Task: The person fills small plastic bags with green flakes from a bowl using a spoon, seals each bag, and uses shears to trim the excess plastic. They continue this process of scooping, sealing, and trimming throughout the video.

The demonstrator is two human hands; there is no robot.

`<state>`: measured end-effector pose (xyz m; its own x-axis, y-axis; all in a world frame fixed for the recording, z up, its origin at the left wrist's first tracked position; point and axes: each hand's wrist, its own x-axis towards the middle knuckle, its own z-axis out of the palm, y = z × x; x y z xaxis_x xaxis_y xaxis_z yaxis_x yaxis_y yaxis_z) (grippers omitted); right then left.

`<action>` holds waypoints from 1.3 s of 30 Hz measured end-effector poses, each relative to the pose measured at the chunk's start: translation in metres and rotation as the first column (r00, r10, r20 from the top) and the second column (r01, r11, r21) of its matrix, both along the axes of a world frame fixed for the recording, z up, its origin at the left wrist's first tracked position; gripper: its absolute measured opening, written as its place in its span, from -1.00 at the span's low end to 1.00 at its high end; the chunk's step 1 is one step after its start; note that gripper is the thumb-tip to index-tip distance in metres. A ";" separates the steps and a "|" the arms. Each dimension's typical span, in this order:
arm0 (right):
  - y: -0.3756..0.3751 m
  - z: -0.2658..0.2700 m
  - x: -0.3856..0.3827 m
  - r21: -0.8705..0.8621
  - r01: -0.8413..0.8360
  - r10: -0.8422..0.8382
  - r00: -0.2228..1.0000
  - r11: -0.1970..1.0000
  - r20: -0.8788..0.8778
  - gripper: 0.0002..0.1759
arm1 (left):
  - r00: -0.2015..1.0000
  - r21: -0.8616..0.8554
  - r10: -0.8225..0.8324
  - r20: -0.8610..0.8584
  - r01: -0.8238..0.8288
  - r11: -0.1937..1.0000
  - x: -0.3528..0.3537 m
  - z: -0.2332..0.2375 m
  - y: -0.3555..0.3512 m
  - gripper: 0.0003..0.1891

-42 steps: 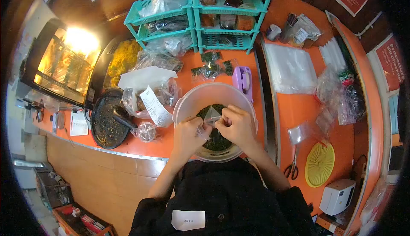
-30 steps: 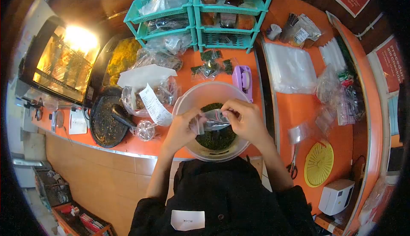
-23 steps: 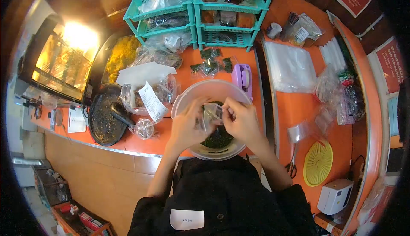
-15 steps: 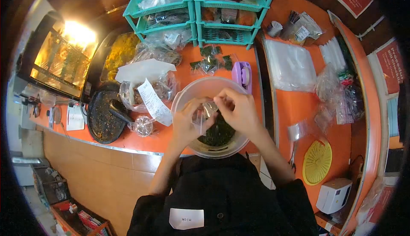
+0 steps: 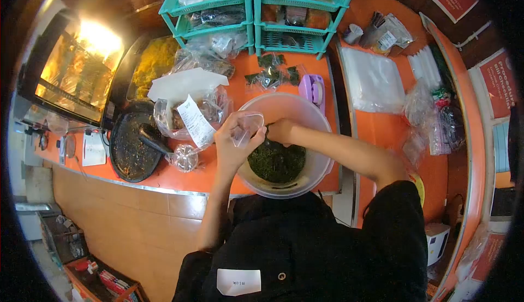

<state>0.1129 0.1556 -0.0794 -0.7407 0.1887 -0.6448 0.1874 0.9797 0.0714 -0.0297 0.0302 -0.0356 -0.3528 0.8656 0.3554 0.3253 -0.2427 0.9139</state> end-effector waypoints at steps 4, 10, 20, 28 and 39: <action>0.006 -0.028 0.004 -0.039 -0.135 0.135 0.991 0.990 0.010 -0.65 | 0.998 -0.098 -0.047 0.049 0.051 0.994 0.003 0.015 -0.006 -0.62; 0.007 0.011 0.007 -0.200 0.046 -0.049 0.999 0.979 -0.008 -0.65 | 0.999 -0.120 -0.037 0.012 0.038 0.992 0.004 0.022 -0.006 -0.62; -0.032 -0.066 0.007 -0.265 -0.155 -0.089 0.687 0.952 -0.721 -0.80 | 0.994 -0.048 -0.020 -0.109 0.015 0.999 0.005 0.018 -0.001 -0.60; -0.017 0.003 0.006 -0.464 0.203 -0.267 0.961 0.862 -0.076 -0.77 | 0.998 -0.034 -0.024 -0.061 0.022 0.999 0.009 0.029 -0.004 -0.60; -0.012 0.140 0.075 -0.489 0.362 -0.593 0.640 0.794 -0.489 -0.78 | 0.983 -0.217 -0.083 -0.165 0.045 0.975 -0.004 0.053 -0.014 -0.57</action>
<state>0.1876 0.1434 0.0608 -0.8429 0.5011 -0.1961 0.5228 0.6763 -0.5189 -0.0338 0.0159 0.0177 -0.2437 0.9464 0.2120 0.4725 -0.0750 0.8781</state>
